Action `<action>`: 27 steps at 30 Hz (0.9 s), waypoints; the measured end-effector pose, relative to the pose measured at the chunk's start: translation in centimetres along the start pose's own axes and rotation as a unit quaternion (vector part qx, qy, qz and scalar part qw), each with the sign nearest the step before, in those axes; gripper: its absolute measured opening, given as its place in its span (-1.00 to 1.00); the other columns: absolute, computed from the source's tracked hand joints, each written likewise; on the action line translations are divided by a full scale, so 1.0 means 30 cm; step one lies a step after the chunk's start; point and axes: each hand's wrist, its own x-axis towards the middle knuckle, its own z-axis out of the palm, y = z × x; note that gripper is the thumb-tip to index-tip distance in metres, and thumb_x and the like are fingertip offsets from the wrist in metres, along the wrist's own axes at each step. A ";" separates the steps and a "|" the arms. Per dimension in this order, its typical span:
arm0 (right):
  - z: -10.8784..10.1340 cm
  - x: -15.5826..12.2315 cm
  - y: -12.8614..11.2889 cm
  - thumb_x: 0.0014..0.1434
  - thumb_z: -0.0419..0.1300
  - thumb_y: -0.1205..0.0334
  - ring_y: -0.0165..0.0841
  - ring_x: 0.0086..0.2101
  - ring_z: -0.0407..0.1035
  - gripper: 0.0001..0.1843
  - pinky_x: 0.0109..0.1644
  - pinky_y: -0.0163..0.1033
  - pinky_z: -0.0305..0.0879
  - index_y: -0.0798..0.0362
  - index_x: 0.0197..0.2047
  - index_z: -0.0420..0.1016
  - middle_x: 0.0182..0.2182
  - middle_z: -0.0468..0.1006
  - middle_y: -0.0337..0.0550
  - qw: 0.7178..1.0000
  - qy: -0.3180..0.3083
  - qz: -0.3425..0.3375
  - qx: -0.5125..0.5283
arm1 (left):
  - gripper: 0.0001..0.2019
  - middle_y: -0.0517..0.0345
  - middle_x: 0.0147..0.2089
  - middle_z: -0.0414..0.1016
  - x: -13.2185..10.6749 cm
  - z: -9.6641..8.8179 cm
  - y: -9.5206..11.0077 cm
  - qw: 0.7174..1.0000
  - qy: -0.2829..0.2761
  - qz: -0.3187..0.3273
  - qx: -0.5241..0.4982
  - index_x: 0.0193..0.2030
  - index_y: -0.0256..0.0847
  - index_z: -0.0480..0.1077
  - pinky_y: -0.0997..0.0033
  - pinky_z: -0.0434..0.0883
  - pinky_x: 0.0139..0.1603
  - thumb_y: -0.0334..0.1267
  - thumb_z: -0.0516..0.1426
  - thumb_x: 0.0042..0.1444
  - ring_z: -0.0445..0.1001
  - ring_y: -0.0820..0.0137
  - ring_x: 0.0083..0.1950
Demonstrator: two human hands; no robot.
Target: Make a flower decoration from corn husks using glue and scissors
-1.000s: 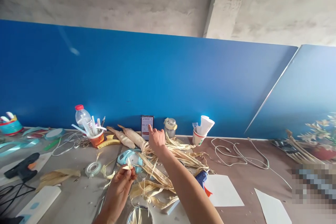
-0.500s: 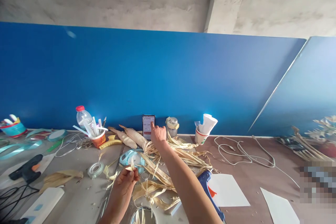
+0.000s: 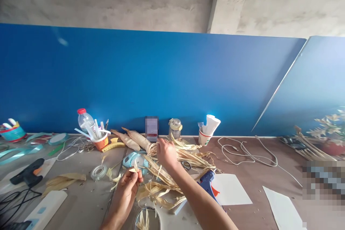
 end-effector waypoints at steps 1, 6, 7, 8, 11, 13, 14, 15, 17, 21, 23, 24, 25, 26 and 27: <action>-0.007 -0.048 -0.002 0.24 -0.16 0.33 -0.36 -0.28 0.41 -0.65 -0.10 -0.29 0.11 0.06 -0.05 0.38 -0.27 0.56 -0.11 0.999 0.015 -0.011 0.042 | -0.79 0.22 -0.46 0.37 -0.001 0.000 -0.002 1.000 0.000 -0.004 0.000 -0.41 -0.21 0.40 0.44 0.27 -0.31 -0.12 0.23 -0.09 0.31 0.44 -0.42; -0.062 -0.231 0.021 0.19 -0.10 0.37 -0.35 -0.30 0.36 -0.68 -0.16 -0.30 0.14 0.05 -0.11 0.42 -0.34 0.52 -0.12 0.991 0.039 -0.030 0.128 | -0.79 0.22 -0.45 0.37 -0.013 0.014 0.003 1.000 -0.004 -0.021 -0.014 -0.43 -0.21 0.38 0.45 0.28 -0.31 -0.12 0.25 -0.11 0.32 0.44 -0.41; -0.077 -0.247 0.032 0.18 -0.09 0.38 -0.35 -0.31 0.36 -0.68 -0.17 -0.30 0.15 0.05 -0.12 0.42 -0.34 0.51 -0.13 0.991 0.039 -0.016 0.126 | -0.78 0.20 -0.44 0.37 -0.016 0.018 0.006 1.000 -0.006 -0.019 -0.011 -0.46 -0.21 0.37 0.44 0.29 -0.31 -0.12 0.24 -0.11 0.32 0.43 -0.41; -0.092 -0.257 0.044 0.18 -0.09 0.38 -0.35 -0.32 0.35 -0.69 -0.19 -0.31 0.15 0.05 -0.13 0.42 -0.35 0.50 -0.13 0.992 0.038 0.000 0.122 | -0.77 0.19 -0.44 0.38 -0.017 0.022 0.009 1.000 -0.003 -0.017 -0.013 -0.47 -0.21 0.36 0.44 0.30 -0.32 -0.11 0.24 -0.12 0.33 0.42 -0.41; -0.121 -0.271 0.072 0.15 -0.07 0.39 -0.37 -0.34 0.35 -0.71 -0.22 -0.33 0.14 0.05 -0.18 0.43 -0.36 0.49 -0.15 0.993 0.023 0.025 0.114 | -0.78 0.20 -0.46 0.37 -0.020 0.025 0.011 1.000 -0.001 -0.017 -0.009 -0.48 -0.18 0.36 0.42 0.32 -0.32 -0.10 0.24 -0.12 0.33 0.41 -0.42; -0.121 -0.282 0.076 0.16 -0.07 0.40 -0.39 -0.38 0.34 -0.72 -0.24 -0.35 0.13 0.04 -0.27 0.45 -0.40 0.49 -0.19 0.993 -0.003 0.022 0.113 | -0.79 0.20 -0.46 0.37 -0.019 0.022 0.004 1.000 -0.001 -0.022 0.001 -0.46 -0.18 0.38 0.42 0.32 -0.31 -0.11 0.25 -0.12 0.34 0.41 -0.41; -0.116 -0.289 0.074 0.17 -0.08 0.40 -0.40 -0.39 0.33 -0.72 -0.24 -0.35 0.12 0.03 -0.32 0.46 -0.42 0.48 -0.20 0.993 -0.014 0.020 0.112 | -0.79 0.21 -0.46 0.37 -0.017 0.019 0.000 1.000 -0.001 -0.024 0.007 -0.45 -0.18 0.38 0.42 0.32 -0.31 -0.11 0.25 -0.12 0.33 0.41 -0.41; -0.109 -0.297 0.069 0.18 -0.08 0.40 -0.41 -0.40 0.32 -0.71 -0.24 -0.35 0.11 0.04 -0.36 0.46 -0.44 0.48 -0.21 0.993 -0.024 0.019 0.111 | -0.80 0.22 -0.46 0.37 -0.016 0.017 -0.004 1.000 -0.001 -0.024 0.014 -0.45 -0.17 0.38 0.43 0.32 -0.30 -0.11 0.25 -0.12 0.33 0.41 -0.41; -0.092 -0.314 0.059 0.18 -0.08 0.40 -0.41 -0.40 0.32 -0.71 -0.22 -0.35 0.10 0.04 -0.38 0.46 -0.45 0.47 -0.21 0.993 -0.037 0.018 0.111 | -0.80 0.24 -0.47 0.37 -0.013 0.012 -0.011 0.999 0.002 -0.020 0.026 -0.46 -0.17 0.37 0.44 0.30 -0.30 -0.11 0.24 -0.11 0.32 0.42 -0.42; -0.077 -0.335 0.046 0.12 -0.04 0.48 -0.41 -0.35 0.31 -0.70 -0.22 -0.35 0.11 0.03 -0.31 0.48 -0.38 0.44 -0.19 0.991 -0.068 -0.005 0.117 | -0.78 0.24 -0.48 0.35 -0.010 0.009 -0.012 0.998 0.025 -0.006 0.051 -0.48 -0.16 0.35 0.42 0.29 -0.32 -0.08 0.23 -0.11 0.30 0.40 -0.43; -0.084 -0.337 0.042 0.07 -0.03 0.53 -0.39 -0.31 0.31 -0.67 -0.22 -0.34 0.12 0.02 -0.28 0.49 -0.33 0.43 -0.16 0.988 -0.090 -0.036 0.117 | -0.77 0.24 -0.50 0.33 -0.011 0.011 -0.008 0.998 0.031 0.000 0.060 -0.50 -0.16 0.34 0.42 0.27 -0.33 -0.06 0.23 -0.11 0.29 0.40 -0.44; -0.091 -0.338 0.039 0.06 -0.03 0.54 -0.38 -0.29 0.30 -0.65 -0.21 -0.33 0.12 0.02 -0.27 0.50 -0.32 0.43 -0.14 0.986 -0.101 -0.052 0.120 | -0.76 0.25 -0.51 0.32 -0.012 0.013 -0.006 0.998 0.029 0.001 0.060 -0.50 -0.16 0.34 0.43 0.27 -0.34 -0.06 0.22 -0.11 0.28 0.41 -0.45; -0.099 -0.337 0.035 0.06 -0.03 0.54 -0.37 -0.28 0.30 -0.65 -0.20 -0.33 0.13 0.03 -0.27 0.50 -0.31 0.43 -0.14 0.984 -0.111 -0.065 0.127 | -0.76 0.26 -0.51 0.30 -0.013 0.015 -0.004 0.998 0.023 0.000 0.057 -0.50 -0.16 0.33 0.44 0.26 -0.35 -0.06 0.22 -0.10 0.26 0.42 -0.46; -0.108 -0.337 0.030 0.07 -0.02 0.53 -0.37 -0.27 0.31 -0.66 -0.19 -0.33 0.14 0.03 -0.27 0.50 -0.32 0.44 -0.14 0.980 -0.121 -0.074 0.137 | -0.76 0.27 -0.51 0.29 -0.014 0.016 -0.003 0.999 0.017 -0.002 0.051 -0.49 -0.16 0.32 0.46 0.25 -0.36 -0.06 0.22 -0.09 0.24 0.44 -0.47; -0.118 -0.337 0.024 0.09 -0.02 0.51 -0.37 -0.28 0.31 -0.69 -0.19 -0.33 0.14 0.03 -0.29 0.50 -0.34 0.45 -0.15 0.977 -0.131 -0.078 0.150 | -0.76 0.29 -0.51 0.28 -0.015 0.018 -0.001 0.999 0.011 -0.006 0.042 -0.49 -0.16 0.31 0.47 0.24 -0.37 -0.06 0.21 -0.08 0.22 0.46 -0.48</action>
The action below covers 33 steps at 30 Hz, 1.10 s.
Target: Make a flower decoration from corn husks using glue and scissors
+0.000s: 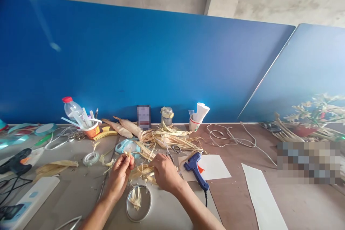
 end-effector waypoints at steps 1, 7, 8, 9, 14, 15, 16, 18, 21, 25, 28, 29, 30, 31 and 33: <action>-0.007 -0.002 -0.010 0.11 -0.01 0.48 -0.38 -0.29 0.32 -0.72 -0.21 -0.34 0.14 0.04 -0.32 0.50 -0.37 0.46 -0.18 1.000 -0.009 0.000 0.012 | -0.75 0.30 -0.51 0.27 -0.001 0.001 0.002 1.000 -0.005 -0.005 -0.010 -0.49 -0.16 0.29 0.49 0.23 -0.39 -0.07 0.22 -0.08 0.21 0.47 -0.48; -0.020 -0.037 -0.094 0.15 0.05 0.37 -0.46 -0.38 0.31 -0.80 -0.26 -0.40 0.13 0.06 -0.43 0.46 -0.44 0.48 -0.25 0.999 -0.038 -0.012 0.025 | -0.74 0.29 -0.46 0.28 -0.006 0.006 0.011 0.999 -0.013 -0.029 -0.029 -0.45 -0.17 0.26 0.50 0.22 -0.44 -0.09 0.23 -0.09 0.17 0.53 -0.52; -0.011 -0.045 -0.107 0.14 0.06 0.37 -0.46 -0.37 0.31 -0.81 -0.25 -0.39 0.13 0.06 -0.42 0.46 -0.43 0.48 -0.25 0.998 -0.048 -0.025 0.019 | -0.75 0.28 -0.45 0.28 -0.006 0.006 0.011 0.999 -0.016 -0.028 -0.028 -0.44 -0.17 0.27 0.50 0.21 -0.45 -0.10 0.22 -0.08 0.16 0.53 -0.53; 0.003 -0.053 -0.118 0.12 0.07 0.37 -0.45 -0.37 0.31 -0.82 -0.24 -0.38 0.13 0.06 -0.44 0.47 -0.43 0.48 -0.24 0.998 -0.060 -0.034 0.007 | -0.76 0.27 -0.44 0.29 -0.005 0.006 0.009 0.999 -0.018 -0.026 -0.029 -0.43 -0.17 0.27 0.50 0.21 -0.47 -0.10 0.21 -0.07 0.16 0.54 -0.53; 0.109 -0.070 -0.141 0.06 0.09 0.33 -0.33 -0.39 0.34 -0.83 -0.24 -0.25 0.16 0.11 -0.46 0.50 -0.46 0.51 -0.12 0.989 -0.101 -0.012 -0.111 | -0.79 0.25 -0.40 0.33 0.004 0.004 -0.007 0.998 -0.026 -0.022 -0.050 -0.42 -0.15 0.30 0.50 0.19 -0.49 -0.15 0.23 -0.10 0.16 0.56 -0.54; 0.127 -0.069 -0.142 0.05 0.10 0.32 -0.30 -0.39 0.36 -0.84 -0.23 -0.21 0.17 0.12 -0.44 0.51 -0.45 0.52 -0.09 0.985 -0.106 -0.008 -0.132 | -0.80 0.25 -0.40 0.33 0.005 0.003 -0.009 0.998 -0.033 -0.021 -0.058 -0.42 -0.15 0.30 0.50 0.19 -0.49 -0.16 0.24 -0.10 0.16 0.56 -0.54; 0.141 -0.066 -0.143 0.04 0.11 0.31 -0.27 -0.37 0.37 -0.83 -0.21 -0.18 0.17 0.14 -0.42 0.53 -0.44 0.52 -0.05 0.983 -0.110 -0.006 -0.148 | -0.81 0.24 -0.40 0.33 0.005 0.003 -0.010 0.997 -0.040 -0.020 -0.065 -0.42 -0.16 0.31 0.50 0.19 -0.48 -0.17 0.23 -0.09 0.16 0.57 -0.54; 0.155 -0.058 -0.149 0.05 0.13 0.28 -0.23 -0.33 0.38 -0.82 -0.18 -0.14 0.18 0.15 -0.39 0.55 -0.40 0.53 -0.01 0.980 -0.114 0.004 -0.164 | -0.83 0.22 -0.39 0.33 0.003 0.004 -0.009 0.996 -0.047 -0.018 -0.072 -0.41 -0.17 0.33 0.50 0.19 -0.48 -0.19 0.23 -0.08 0.18 0.56 -0.52; 0.158 -0.042 -0.164 0.06 0.15 0.22 -0.19 -0.29 0.39 -0.79 -0.17 -0.12 0.21 0.16 -0.36 0.55 -0.38 0.54 0.02 0.977 -0.118 0.033 -0.172 | -0.84 0.19 -0.38 0.35 -0.002 0.005 -0.003 0.997 -0.041 -0.017 -0.061 -0.40 -0.17 0.35 0.47 0.21 -0.46 -0.19 0.21 -0.07 0.21 0.54 -0.51; 0.166 -0.023 -0.181 0.03 0.16 0.26 -0.17 -0.31 0.41 -0.82 -0.18 -0.10 0.24 0.17 -0.37 0.55 -0.41 0.55 0.03 0.973 -0.125 0.036 -0.191 | -0.84 0.22 -0.41 0.34 -0.006 0.008 0.004 0.997 -0.057 -0.013 -0.056 -0.44 -0.18 0.34 0.46 0.24 -0.42 -0.17 0.21 -0.07 0.25 0.53 -0.50; 0.172 -0.012 -0.188 0.04 0.12 0.31 -0.16 -0.30 0.42 -0.81 -0.18 -0.09 0.26 0.18 -0.33 0.55 -0.39 0.55 0.05 0.971 -0.136 0.039 -0.194 | -0.82 0.22 -0.44 0.34 -0.008 0.010 0.006 0.996 -0.060 -0.011 -0.062 -0.43 -0.19 0.35 0.43 0.27 -0.36 -0.17 0.23 -0.09 0.28 0.51 -0.48; 0.172 -0.009 -0.189 0.03 0.12 0.32 -0.16 -0.30 0.43 -0.80 -0.18 -0.09 0.27 0.19 -0.32 0.55 -0.37 0.56 0.06 0.970 -0.140 0.047 -0.192 | -0.82 0.22 -0.44 0.35 -0.009 0.010 0.008 0.996 -0.058 -0.014 -0.063 -0.41 -0.19 0.36 0.42 0.28 -0.34 -0.17 0.23 -0.09 0.29 0.50 -0.47; 0.169 -0.006 -0.189 0.00 0.14 0.33 -0.16 -0.29 0.43 -0.80 -0.19 -0.11 0.28 0.18 -0.31 0.55 -0.36 0.56 0.06 0.969 -0.148 0.056 -0.189 | -0.82 0.22 -0.44 0.35 -0.009 0.011 0.009 0.996 -0.056 -0.017 -0.063 -0.40 -0.19 0.37 0.42 0.28 -0.32 -0.17 0.23 -0.10 0.30 0.49 -0.46; 0.166 -0.003 -0.188 -0.04 0.16 0.33 -0.16 -0.30 0.44 -0.79 -0.20 -0.13 0.29 0.18 -0.31 0.55 -0.35 0.56 0.06 0.968 -0.156 0.065 -0.186 | -0.82 0.22 -0.45 0.36 -0.009 0.011 0.010 0.996 -0.053 -0.019 -0.064 -0.39 -0.19 0.38 0.41 0.29 -0.31 -0.17 0.24 -0.10 0.31 0.49 -0.44; 0.156 0.000 -0.186 -0.10 0.20 0.34 -0.17 -0.32 0.45 -0.79 -0.22 -0.16 0.30 0.16 -0.32 0.55 -0.36 0.57 0.05 0.966 -0.163 0.079 -0.185 | -0.82 0.23 -0.45 0.36 -0.009 0.011 0.011 0.996 -0.049 -0.020 -0.068 -0.38 -0.19 0.39 0.42 0.29 -0.29 -0.18 0.24 -0.11 0.32 0.48 -0.43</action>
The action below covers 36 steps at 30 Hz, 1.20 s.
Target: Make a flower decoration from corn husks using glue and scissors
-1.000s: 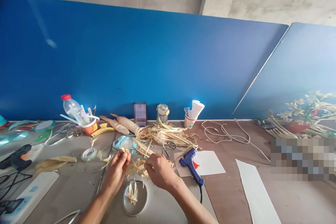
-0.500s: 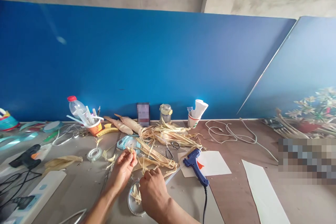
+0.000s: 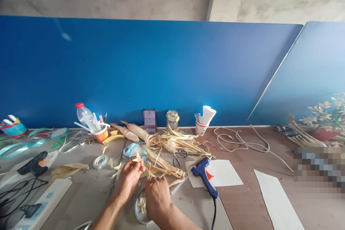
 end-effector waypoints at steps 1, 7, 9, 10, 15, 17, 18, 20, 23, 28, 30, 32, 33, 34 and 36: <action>-0.004 -0.001 0.002 -0.10 0.20 0.33 -0.17 -0.33 0.45 -0.79 -0.22 -0.16 0.31 0.16 -0.34 0.55 -0.37 0.57 0.05 1.000 -0.001 0.004 0.000 | -0.83 0.23 -0.45 0.36 0.001 -0.001 0.000 1.000 0.000 0.002 -0.005 -0.38 -0.19 0.39 0.42 0.28 -0.29 -0.18 0.24 -0.10 0.32 0.49 -0.43; -0.014 0.000 -0.009 -0.04 0.16 0.33 -0.14 -0.29 0.44 -0.77 -0.18 -0.09 0.31 0.20 -0.29 0.54 -0.35 0.56 0.08 1.000 0.001 -0.015 -0.018 | -0.88 0.23 -0.41 0.36 0.008 -0.015 -0.013 0.999 -0.011 0.002 -0.035 -0.36 -0.20 0.39 0.43 0.29 -0.24 -0.25 0.22 -0.05 0.33 0.49 -0.38; -0.013 0.006 -0.017 -0.15 0.25 0.33 -0.13 -0.29 0.44 -0.72 -0.18 -0.10 0.31 0.22 -0.28 0.54 -0.34 0.56 0.08 0.999 -0.012 -0.022 -0.030 | -0.88 0.22 -0.40 0.36 0.009 -0.019 -0.016 0.999 -0.011 0.001 -0.041 -0.36 -0.20 0.39 0.42 0.30 -0.22 -0.26 0.22 -0.05 0.34 0.49 -0.36; -0.012 0.009 -0.018 -0.20 0.28 0.32 -0.13 -0.29 0.43 -0.68 -0.17 -0.11 0.31 0.22 -0.29 0.54 -0.34 0.56 0.08 0.999 -0.015 -0.020 -0.032 | -0.89 0.21 -0.39 0.36 0.010 -0.020 -0.018 0.999 -0.013 0.001 -0.045 -0.37 -0.21 0.39 0.42 0.30 -0.21 -0.27 0.22 -0.04 0.34 0.49 -0.36; -0.002 0.008 0.009 -0.06 0.14 0.37 -0.24 -0.39 0.44 -0.85 -0.29 -0.25 0.25 0.15 -0.38 0.52 -0.40 0.56 0.03 0.998 0.017 0.023 0.052 | -0.89 0.20 -0.37 0.38 0.010 -0.019 -0.015 0.998 -0.014 0.001 -0.060 -0.37 -0.22 0.39 0.42 0.31 -0.20 -0.28 0.22 -0.04 0.35 0.49 -0.35; -0.009 -0.001 0.035 -0.01 0.05 0.42 -0.33 -0.46 0.40 -0.83 -0.39 -0.32 0.18 0.12 -0.47 0.47 -0.49 0.54 -0.06 0.988 0.045 0.041 0.144 | -0.90 0.21 -0.37 0.38 0.010 -0.017 -0.011 0.998 -0.014 -0.002 -0.066 -0.37 -0.22 0.39 0.43 0.31 -0.20 -0.29 0.22 -0.04 0.36 0.50 -0.36; -0.018 -0.006 0.050 -0.01 0.03 0.44 -0.37 -0.48 0.36 -0.81 -0.42 -0.35 0.14 0.11 -0.51 0.44 -0.52 0.51 -0.12 0.976 0.060 0.040 0.203 | -0.90 0.21 -0.37 0.38 0.010 -0.017 -0.009 0.998 -0.014 -0.006 -0.068 -0.38 -0.22 0.39 0.43 0.32 -0.21 -0.29 0.23 -0.04 0.36 0.50 -0.36; -0.046 -0.015 0.081 -0.02 0.01 0.45 -0.45 -0.51 0.27 -0.82 -0.45 -0.39 0.07 0.10 -0.55 0.37 -0.57 0.42 -0.23 0.938 0.089 0.023 0.335 | -0.89 0.21 -0.37 0.40 0.011 -0.018 -0.005 0.997 -0.015 -0.016 -0.071 -0.38 -0.21 0.39 0.44 0.32 -0.23 -0.29 0.24 -0.06 0.37 0.49 -0.37; -0.095 -0.016 0.119 0.05 0.04 0.31 -0.52 -0.59 0.11 -0.86 -0.52 -0.41 -0.02 0.09 -0.52 0.30 -0.64 0.26 -0.34 0.836 0.112 0.023 0.537 | -0.85 0.22 -0.37 0.43 0.011 -0.019 -0.004 0.996 -0.013 -0.032 -0.082 -0.36 -0.19 0.40 0.44 0.33 -0.20 -0.31 0.26 -0.09 0.39 0.49 -0.35; -0.118 0.010 0.144 0.02 0.13 0.03 -0.57 -0.69 -0.09 -0.71 -0.60 -0.40 -0.17 0.06 -0.52 0.19 -0.73 0.10 -0.46 0.664 0.115 0.053 0.737 | -0.84 0.21 -0.38 0.42 0.004 -0.010 0.003 0.993 -0.037 -0.057 -0.092 -0.37 -0.21 0.40 0.44 0.33 -0.21 -0.33 0.28 -0.11 0.39 0.48 -0.35; -0.109 0.022 0.143 -0.01 0.17 0.02 -0.58 -0.70 -0.09 -0.68 -0.61 -0.40 -0.18 0.05 -0.54 0.18 -0.74 0.12 -0.46 0.646 0.140 0.064 0.748 | -0.85 0.20 -0.38 0.41 -0.003 -0.003 0.010 0.992 -0.069 -0.072 -0.081 -0.39 -0.21 0.40 0.45 0.32 -0.22 -0.32 0.28 -0.11 0.37 0.48 -0.35; -0.097 0.031 0.141 -0.02 0.18 0.02 -0.58 -0.70 -0.08 -0.68 -0.60 -0.40 -0.15 0.06 -0.54 0.20 -0.74 0.16 -0.45 0.640 0.173 0.077 0.745 | -0.87 0.19 -0.38 0.40 -0.012 0.005 0.015 0.989 -0.103 -0.085 -0.065 -0.42 -0.21 0.40 0.45 0.31 -0.23 -0.32 0.28 -0.11 0.36 0.47 -0.35; -0.093 0.034 0.139 -0.01 0.18 0.02 -0.58 -0.70 -0.06 -0.69 -0.60 -0.40 -0.13 0.06 -0.53 0.21 -0.74 0.17 -0.45 0.638 0.190 0.081 0.742 | -0.87 0.18 -0.38 0.40 -0.017 0.008 0.015 0.987 -0.119 -0.088 -0.055 -0.42 -0.22 0.40 0.44 0.30 -0.24 -0.31 0.28 -0.11 0.35 0.46 -0.35; -0.090 0.036 0.137 0.00 0.17 0.02 -0.57 -0.70 -0.05 -0.69 -0.60 -0.40 -0.12 0.06 -0.52 0.22 -0.74 0.17 -0.45 0.637 0.206 0.083 0.738 | -0.88 0.17 -0.39 0.39 -0.021 0.011 0.015 0.986 -0.135 -0.091 -0.044 -0.42 -0.22 0.40 0.43 0.29 -0.24 -0.31 0.27 -0.10 0.35 0.45 -0.35; -0.088 0.036 0.133 0.02 0.17 0.01 -0.55 -0.70 -0.02 -0.69 -0.60 -0.40 -0.08 0.05 -0.51 0.22 -0.75 0.18 -0.44 0.637 0.239 0.081 0.728 | -0.89 0.16 -0.40 0.38 -0.027 0.016 0.011 0.982 -0.160 -0.095 -0.027 -0.39 -0.24 0.41 0.42 0.28 -0.24 -0.32 0.26 -0.08 0.34 0.44 -0.35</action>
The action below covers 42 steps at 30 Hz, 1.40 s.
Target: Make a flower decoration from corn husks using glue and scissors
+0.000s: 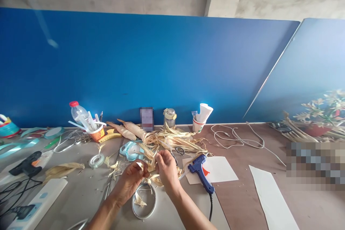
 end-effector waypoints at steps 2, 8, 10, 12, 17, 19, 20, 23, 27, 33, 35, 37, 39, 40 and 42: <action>0.003 -0.005 -0.002 0.04 0.16 0.00 -0.53 -0.69 0.06 -0.69 -0.58 -0.40 0.00 0.05 -0.50 0.23 -0.75 0.24 -0.41 1.000 0.016 -0.026 -0.005 | -0.91 0.17 -0.40 0.37 -0.001 0.004 -0.007 1.000 -0.015 -0.005 0.008 -0.38 -0.25 0.40 0.43 0.26 -0.26 -0.34 0.24 -0.05 0.32 0.46 -0.36; -0.001 -0.012 0.014 0.08 0.16 0.03 -0.43 -0.60 0.30 -0.73 -0.45 -0.34 0.22 0.05 -0.43 0.25 -0.66 0.43 -0.29 0.999 0.009 -0.032 0.024 | -0.92 0.23 -0.44 0.31 0.001 0.003 -0.018 1.000 0.009 -0.011 -0.027 -0.38 -0.22 0.38 0.56 0.17 -0.42 -0.36 0.22 -0.02 0.19 0.56 -0.46; -0.006 -0.008 0.026 0.08 0.17 0.04 -0.43 -0.59 0.32 -0.73 -0.44 -0.34 0.23 0.06 -0.43 0.25 -0.64 0.44 -0.28 0.999 0.007 -0.029 0.033 | -0.92 0.22 -0.43 0.30 0.001 -0.001 -0.017 0.998 0.028 -0.024 -0.050 -0.37 -0.23 0.40 0.58 0.18 -0.41 -0.36 0.23 -0.03 0.19 0.56 -0.44; -0.010 -0.004 0.036 0.08 0.18 0.05 -0.44 -0.60 0.32 -0.73 -0.44 -0.34 0.23 0.06 -0.43 0.26 -0.63 0.45 -0.28 0.999 0.006 -0.025 0.047 | -0.94 0.21 -0.43 0.27 0.001 -0.003 -0.016 0.996 0.030 -0.036 -0.076 -0.35 -0.26 0.42 0.59 0.18 -0.41 -0.36 0.21 -0.01 0.18 0.56 -0.44; -0.012 -0.002 0.046 0.08 0.18 0.06 -0.43 -0.60 0.33 -0.74 -0.45 -0.35 0.23 0.06 -0.44 0.28 -0.65 0.45 -0.29 0.997 -0.013 -0.018 0.080 | -0.76 0.17 -0.46 0.23 0.005 -0.001 -0.013 0.987 0.012 -0.071 -0.145 -0.23 -0.36 0.46 0.53 0.23 -0.39 -0.20 0.13 0.09 0.18 0.53 -0.45; -0.012 -0.001 0.049 0.08 0.18 0.06 -0.43 -0.60 0.32 -0.75 -0.44 -0.35 0.23 0.06 -0.44 0.28 -0.65 0.46 -0.29 0.996 -0.014 -0.016 0.087 | -0.74 0.18 -0.48 0.23 0.010 -0.003 -0.011 0.984 0.025 -0.071 -0.160 -0.25 -0.38 0.47 0.53 0.25 -0.40 -0.18 0.13 0.08 0.19 0.54 -0.47; -0.013 0.000 0.052 0.08 0.18 0.06 -0.43 -0.60 0.32 -0.75 -0.44 -0.34 0.24 0.06 -0.44 0.28 -0.65 0.46 -0.29 0.996 -0.012 -0.017 0.089 | -0.76 0.18 -0.48 0.24 0.012 -0.005 -0.011 0.984 0.037 -0.064 -0.163 -0.27 -0.38 0.47 0.54 0.25 -0.41 -0.20 0.15 0.07 0.20 0.54 -0.47; -0.015 0.001 0.056 0.07 0.19 0.05 -0.43 -0.58 0.33 -0.74 -0.42 -0.34 0.25 0.06 -0.43 0.28 -0.63 0.46 -0.28 0.996 -0.004 -0.021 0.088 | -0.85 0.17 -0.46 0.29 0.017 -0.014 -0.009 0.984 0.070 -0.040 -0.157 -0.34 -0.35 0.47 0.58 0.24 -0.44 -0.28 0.20 0.02 0.23 0.57 -0.46; -0.013 -0.006 0.049 0.07 0.18 0.04 -0.42 -0.58 0.33 -0.74 -0.42 -0.33 0.25 0.06 -0.41 0.28 -0.61 0.45 -0.27 0.996 -0.007 -0.018 0.085 | -0.91 0.16 -0.38 0.39 0.016 -0.019 -0.010 0.987 0.085 -0.027 -0.132 -0.38 -0.30 0.47 0.57 0.28 -0.36 -0.37 0.26 -0.07 0.31 0.56 -0.40; -0.005 -0.016 0.032 0.08 0.17 0.03 -0.41 -0.58 0.33 -0.73 -0.42 -0.31 0.25 0.05 -0.42 0.26 -0.62 0.44 -0.27 0.996 -0.014 -0.024 0.083 | -0.91 0.13 -0.40 0.47 0.014 -0.001 -0.007 0.994 0.101 -0.002 -0.031 -0.43 -0.23 0.49 0.41 0.30 -0.22 -0.32 0.28 -0.14 0.38 0.43 -0.37; -0.001 -0.018 0.027 0.08 0.17 0.03 -0.41 -0.57 0.34 -0.73 -0.42 -0.30 0.26 0.05 -0.42 0.26 -0.62 0.44 -0.27 0.996 -0.012 -0.028 0.086 | -0.89 0.14 -0.43 0.47 0.016 0.005 -0.007 0.994 0.107 0.003 -0.008 -0.44 -0.21 0.50 0.38 0.29 -0.21 -0.29 0.30 -0.18 0.37 0.40 -0.38; 0.004 -0.022 0.019 0.09 0.17 0.05 -0.40 -0.57 0.35 -0.74 -0.41 -0.30 0.26 0.05 -0.42 0.25 -0.62 0.45 -0.26 0.996 -0.009 -0.030 0.086 | -0.88 0.18 -0.48 0.44 0.019 0.009 -0.008 0.994 0.111 0.006 0.007 -0.45 -0.20 0.50 0.39 0.28 -0.23 -0.28 0.30 -0.20 0.35 0.41 -0.41; 0.010 -0.027 0.008 0.08 0.17 0.05 -0.39 -0.56 0.36 -0.74 -0.41 -0.30 0.27 0.05 -0.42 0.25 -0.62 0.46 -0.26 0.996 -0.001 -0.026 0.082 | -0.88 0.19 -0.50 0.42 0.022 0.010 -0.009 0.993 0.116 0.004 0.018 -0.45 -0.20 0.50 0.41 0.27 -0.26 -0.27 0.30 -0.19 0.32 0.43 -0.43; 0.013 -0.029 0.003 0.07 0.17 0.05 -0.39 -0.56 0.36 -0.74 -0.42 -0.30 0.27 0.05 -0.42 0.25 -0.62 0.46 -0.25 0.997 0.003 -0.021 0.080 | -0.89 0.20 -0.51 0.41 0.022 0.011 -0.009 0.993 0.117 0.004 0.023 -0.45 -0.20 0.50 0.42 0.27 -0.28 -0.27 0.29 -0.18 0.31 0.43 -0.43; 0.018 -0.034 -0.006 0.06 0.19 0.04 -0.38 -0.55 0.37 -0.73 -0.43 -0.30 0.27 0.05 -0.42 0.24 -0.61 0.47 -0.24 0.997 0.012 -0.013 0.078 | -0.91 0.20 -0.51 0.39 0.023 0.010 -0.010 0.993 0.117 0.006 0.032 -0.46 -0.20 0.50 0.45 0.25 -0.31 -0.28 0.28 -0.16 0.28 0.45 -0.44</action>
